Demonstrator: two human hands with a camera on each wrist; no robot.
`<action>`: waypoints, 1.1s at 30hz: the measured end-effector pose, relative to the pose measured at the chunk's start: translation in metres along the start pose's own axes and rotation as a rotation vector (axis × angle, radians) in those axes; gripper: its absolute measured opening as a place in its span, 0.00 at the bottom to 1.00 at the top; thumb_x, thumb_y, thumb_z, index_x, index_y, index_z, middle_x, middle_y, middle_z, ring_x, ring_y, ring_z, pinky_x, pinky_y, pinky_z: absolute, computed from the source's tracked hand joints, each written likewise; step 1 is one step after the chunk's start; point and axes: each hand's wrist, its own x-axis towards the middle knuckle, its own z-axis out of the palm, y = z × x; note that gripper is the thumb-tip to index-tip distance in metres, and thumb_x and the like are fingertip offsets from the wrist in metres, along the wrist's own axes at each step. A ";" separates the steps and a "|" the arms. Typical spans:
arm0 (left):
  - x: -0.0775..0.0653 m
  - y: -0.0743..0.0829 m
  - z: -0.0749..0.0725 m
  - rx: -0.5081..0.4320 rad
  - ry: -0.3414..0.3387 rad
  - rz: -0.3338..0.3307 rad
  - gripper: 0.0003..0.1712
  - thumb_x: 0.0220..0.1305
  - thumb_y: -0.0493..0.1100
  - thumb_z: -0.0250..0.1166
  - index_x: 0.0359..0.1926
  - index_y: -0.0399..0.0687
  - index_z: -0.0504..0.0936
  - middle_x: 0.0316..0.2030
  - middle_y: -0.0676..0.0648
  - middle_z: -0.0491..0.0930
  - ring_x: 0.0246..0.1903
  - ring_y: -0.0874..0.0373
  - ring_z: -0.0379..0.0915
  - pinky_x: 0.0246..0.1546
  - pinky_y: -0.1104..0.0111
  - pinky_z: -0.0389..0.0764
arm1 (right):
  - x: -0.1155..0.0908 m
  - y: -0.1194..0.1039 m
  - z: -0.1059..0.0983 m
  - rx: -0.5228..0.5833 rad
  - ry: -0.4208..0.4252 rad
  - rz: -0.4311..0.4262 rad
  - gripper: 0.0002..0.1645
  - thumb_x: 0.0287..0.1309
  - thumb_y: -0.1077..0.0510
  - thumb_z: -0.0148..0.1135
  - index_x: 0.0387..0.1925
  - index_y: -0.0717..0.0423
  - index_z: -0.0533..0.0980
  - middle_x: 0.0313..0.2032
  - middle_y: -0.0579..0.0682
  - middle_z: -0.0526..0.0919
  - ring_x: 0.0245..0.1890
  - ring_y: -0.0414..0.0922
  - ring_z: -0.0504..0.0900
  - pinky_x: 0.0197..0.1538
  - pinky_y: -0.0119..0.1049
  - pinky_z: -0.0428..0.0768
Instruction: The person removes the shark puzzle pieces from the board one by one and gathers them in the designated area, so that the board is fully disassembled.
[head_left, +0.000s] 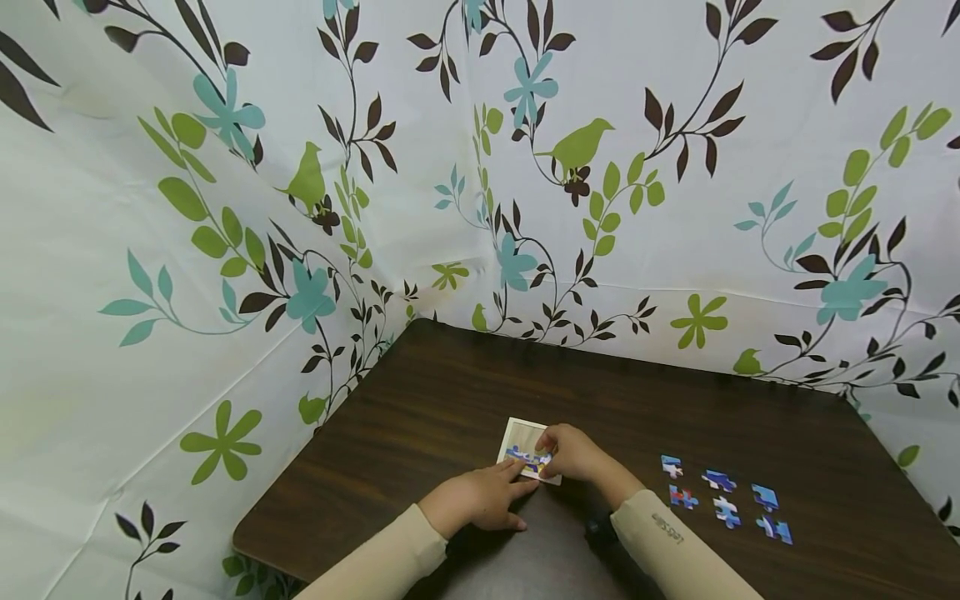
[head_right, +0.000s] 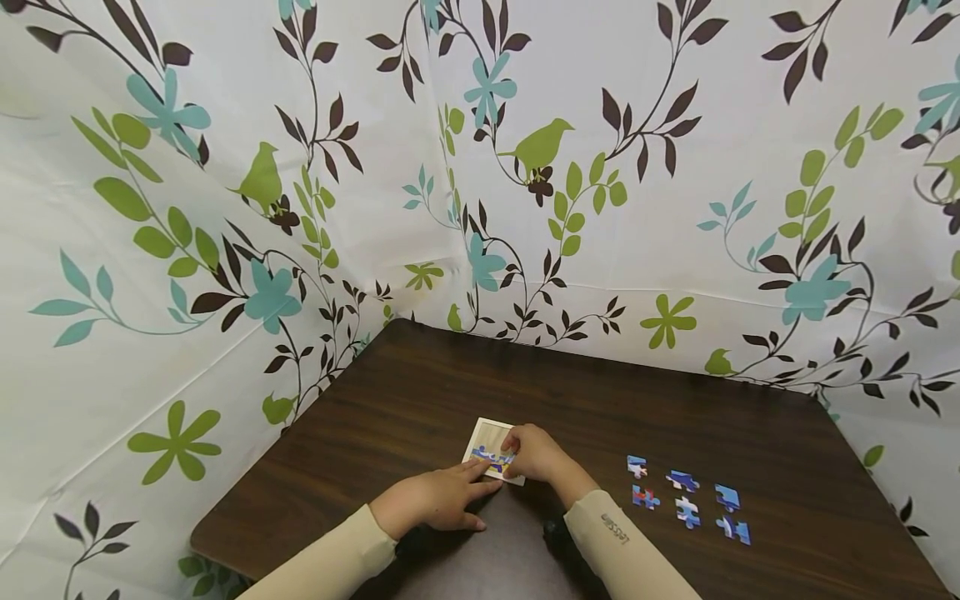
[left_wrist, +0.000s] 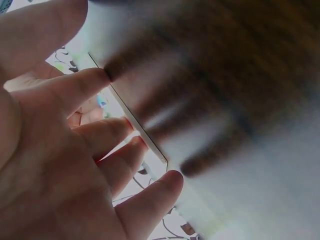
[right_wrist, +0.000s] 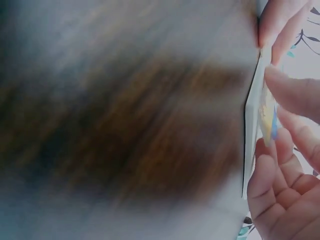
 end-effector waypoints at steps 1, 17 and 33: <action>0.000 0.000 0.000 0.000 0.000 0.000 0.40 0.65 0.68 0.58 0.75 0.72 0.58 0.78 0.51 0.50 0.77 0.53 0.49 0.69 0.55 0.68 | -0.001 0.000 0.000 0.007 0.006 0.005 0.22 0.32 0.68 0.81 0.34 0.56 0.81 0.32 0.49 0.81 0.34 0.43 0.78 0.38 0.39 0.78; 0.002 0.002 -0.001 -0.010 -0.001 -0.003 0.40 0.65 0.67 0.59 0.75 0.72 0.59 0.78 0.51 0.51 0.77 0.53 0.50 0.69 0.56 0.68 | -0.009 0.011 -0.007 0.159 0.078 -0.033 0.12 0.44 0.72 0.70 0.34 0.61 0.81 0.28 0.48 0.82 0.29 0.41 0.77 0.31 0.34 0.76; 0.002 0.001 0.002 -0.041 0.000 -0.018 0.40 0.64 0.68 0.59 0.75 0.73 0.58 0.78 0.51 0.50 0.77 0.53 0.48 0.71 0.55 0.65 | -0.042 0.046 -0.046 0.329 0.056 0.026 0.13 0.55 0.67 0.68 0.42 0.67 0.79 0.31 0.52 0.86 0.28 0.43 0.81 0.28 0.35 0.78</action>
